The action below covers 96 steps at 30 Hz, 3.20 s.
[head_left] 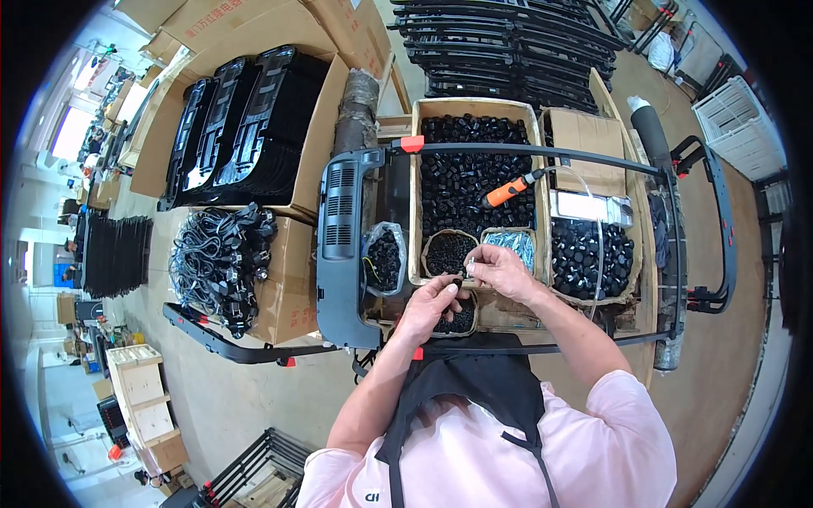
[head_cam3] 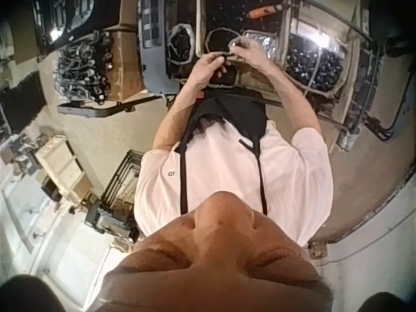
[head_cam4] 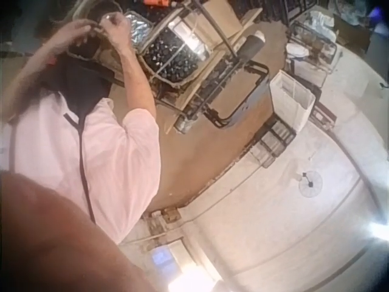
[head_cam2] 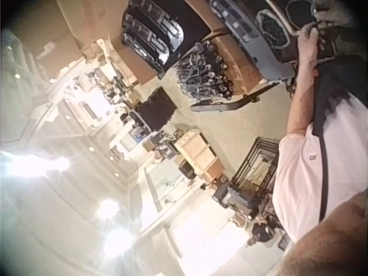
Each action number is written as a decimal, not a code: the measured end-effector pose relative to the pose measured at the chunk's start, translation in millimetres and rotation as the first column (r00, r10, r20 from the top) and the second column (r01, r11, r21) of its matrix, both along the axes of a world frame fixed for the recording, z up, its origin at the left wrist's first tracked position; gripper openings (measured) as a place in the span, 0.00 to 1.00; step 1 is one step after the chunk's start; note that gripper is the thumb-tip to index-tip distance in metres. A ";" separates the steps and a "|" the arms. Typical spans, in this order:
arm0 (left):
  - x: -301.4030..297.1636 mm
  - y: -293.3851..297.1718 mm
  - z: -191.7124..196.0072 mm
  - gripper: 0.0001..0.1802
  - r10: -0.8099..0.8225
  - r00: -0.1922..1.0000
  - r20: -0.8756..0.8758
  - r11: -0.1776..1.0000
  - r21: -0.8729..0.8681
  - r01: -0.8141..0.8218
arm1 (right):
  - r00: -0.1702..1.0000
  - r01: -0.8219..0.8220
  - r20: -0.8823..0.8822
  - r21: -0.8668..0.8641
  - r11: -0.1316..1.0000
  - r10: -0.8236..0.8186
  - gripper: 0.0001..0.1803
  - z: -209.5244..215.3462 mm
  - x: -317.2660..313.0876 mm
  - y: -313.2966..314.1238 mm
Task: Assembling plastic components using a pneumatic screwdriver and screws in a factory setting.
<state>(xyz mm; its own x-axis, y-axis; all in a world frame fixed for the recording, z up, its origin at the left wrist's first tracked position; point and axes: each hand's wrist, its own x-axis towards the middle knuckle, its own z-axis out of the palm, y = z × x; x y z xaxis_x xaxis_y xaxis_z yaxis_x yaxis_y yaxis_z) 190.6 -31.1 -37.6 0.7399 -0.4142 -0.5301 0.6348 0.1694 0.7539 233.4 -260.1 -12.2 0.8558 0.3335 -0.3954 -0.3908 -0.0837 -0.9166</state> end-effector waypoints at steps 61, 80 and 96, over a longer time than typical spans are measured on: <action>-97.3 234.1 45.0 0.18 0.248 0.960 -0.129 0.919 -0.283 -0.275 | 0.215 -0.121 0.725 -0.646 0.754 0.655 0.14 6.4 38.0 333.3; -42.4 233.0 16.1 0.18 0.400 0.913 -0.081 0.870 -0.280 -0.406 | 0.950 -0.182 0.225 -0.156 0.971 0.214 0.09 44.2 41.0 288.0; -1.9 200.7 21.0 0.17 0.262 0.945 -0.196 0.875 -0.364 -0.319 | 0.417 -0.157 0.678 -0.602 0.783 0.605 0.09 66.3 32.5 250.6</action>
